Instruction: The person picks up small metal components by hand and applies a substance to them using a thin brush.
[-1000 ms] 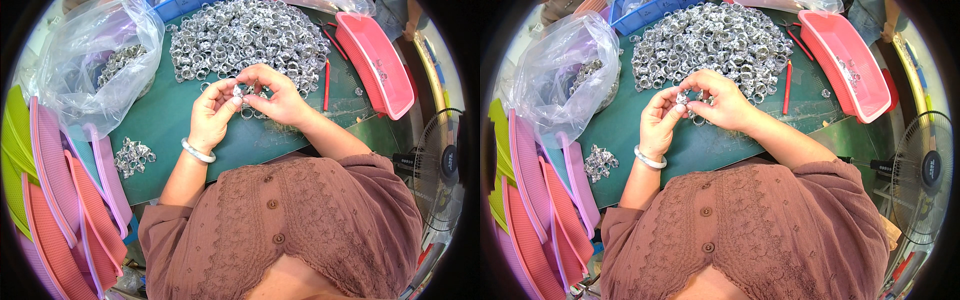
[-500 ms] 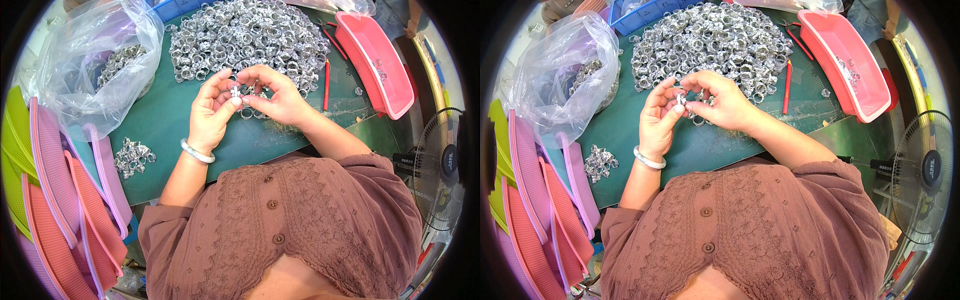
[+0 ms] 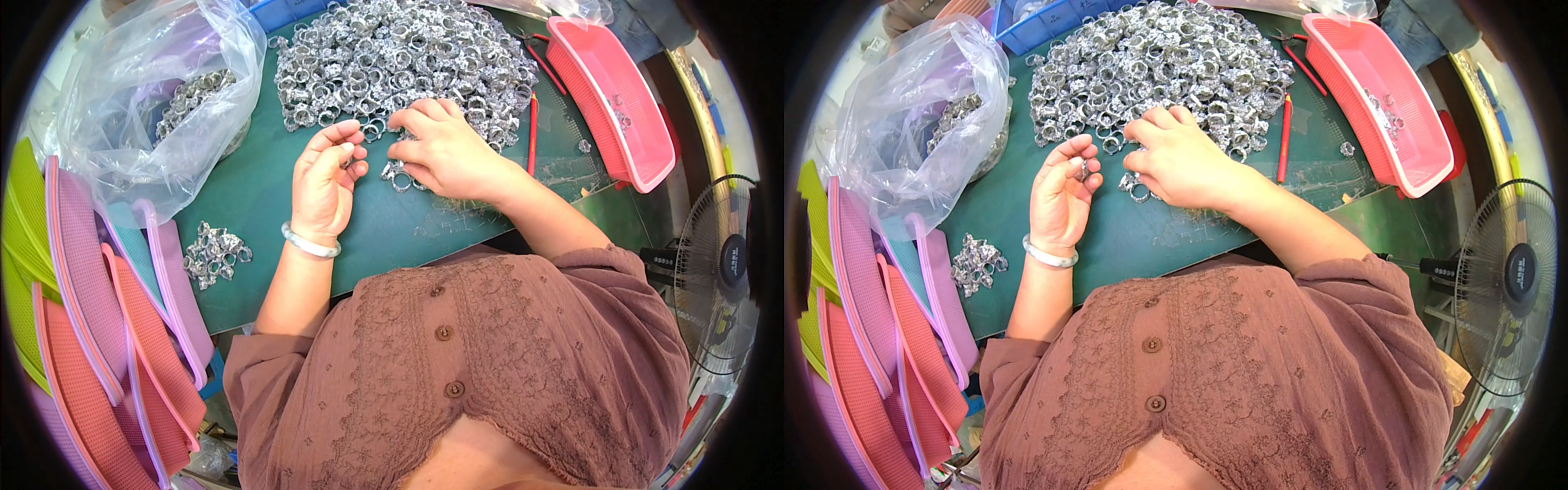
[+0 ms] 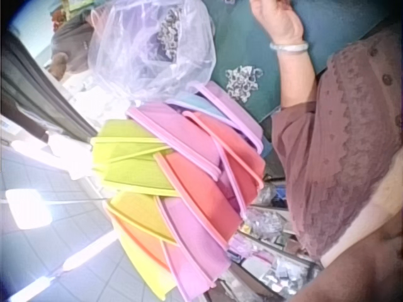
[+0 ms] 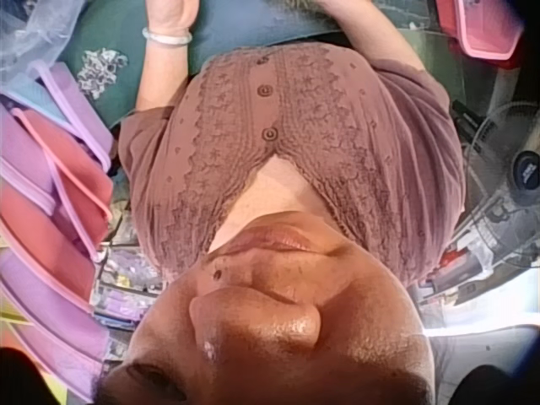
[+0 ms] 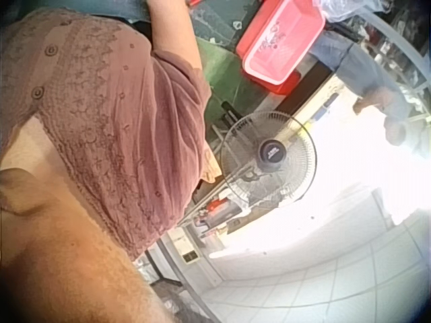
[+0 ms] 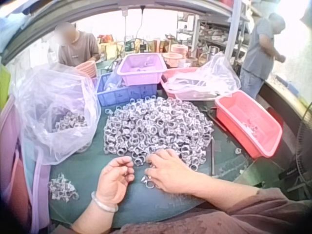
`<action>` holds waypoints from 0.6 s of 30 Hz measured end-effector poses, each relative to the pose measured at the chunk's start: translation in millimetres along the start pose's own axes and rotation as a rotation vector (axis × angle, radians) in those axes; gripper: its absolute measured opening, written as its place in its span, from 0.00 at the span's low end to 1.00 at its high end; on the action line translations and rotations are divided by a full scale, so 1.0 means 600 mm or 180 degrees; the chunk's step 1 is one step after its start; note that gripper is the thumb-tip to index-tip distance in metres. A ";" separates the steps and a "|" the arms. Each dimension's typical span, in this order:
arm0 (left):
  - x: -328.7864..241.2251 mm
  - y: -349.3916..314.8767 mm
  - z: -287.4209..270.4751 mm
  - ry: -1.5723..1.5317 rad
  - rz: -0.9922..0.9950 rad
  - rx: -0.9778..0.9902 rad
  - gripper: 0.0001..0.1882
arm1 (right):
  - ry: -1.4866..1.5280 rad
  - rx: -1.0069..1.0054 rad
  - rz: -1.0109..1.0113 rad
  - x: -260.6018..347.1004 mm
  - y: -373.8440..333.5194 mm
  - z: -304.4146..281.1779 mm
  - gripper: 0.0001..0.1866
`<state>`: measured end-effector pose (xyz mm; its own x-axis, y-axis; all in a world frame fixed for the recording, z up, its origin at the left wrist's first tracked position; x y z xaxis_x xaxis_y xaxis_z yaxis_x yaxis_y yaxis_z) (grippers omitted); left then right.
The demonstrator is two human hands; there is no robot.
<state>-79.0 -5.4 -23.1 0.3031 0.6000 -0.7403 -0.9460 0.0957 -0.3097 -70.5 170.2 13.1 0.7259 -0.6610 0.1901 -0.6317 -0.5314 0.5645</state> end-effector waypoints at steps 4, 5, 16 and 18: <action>0.000 -0.003 0.002 0.0411 0.0129 -0.0094 0.11 | -0.0034 0.0175 -0.0001 0.002 0.002 -0.001 0.06; -0.001 -0.005 0.005 0.0539 0.0150 -0.0096 0.10 | 0.0110 0.0105 0.0056 0.000 0.002 -0.003 0.06; 0.002 -0.024 0.028 0.0864 0.0041 0.0398 0.11 | 0.3012 -0.0565 0.1818 -0.008 -0.003 0.003 0.05; 0.002 -0.023 0.027 0.0807 0.0214 0.0419 0.11 | 0.3261 -0.0653 0.2045 -0.005 -0.007 0.011 0.05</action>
<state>-67.3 6.7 -9.8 0.2426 0.3926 -0.8871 -0.9667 0.1745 -0.1871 -71.6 171.0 5.0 0.2352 -0.0008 0.9720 -0.9663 -0.1082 0.2337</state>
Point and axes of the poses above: each hand's wrist, its own y-axis towards the middle knuckle, its own z-axis out of the palm, x = y × z, the point moved 2 cm from there along y, towards the middle knuckle, and after that the axes turned 13 degrees about -x, right-handed, at the moved point
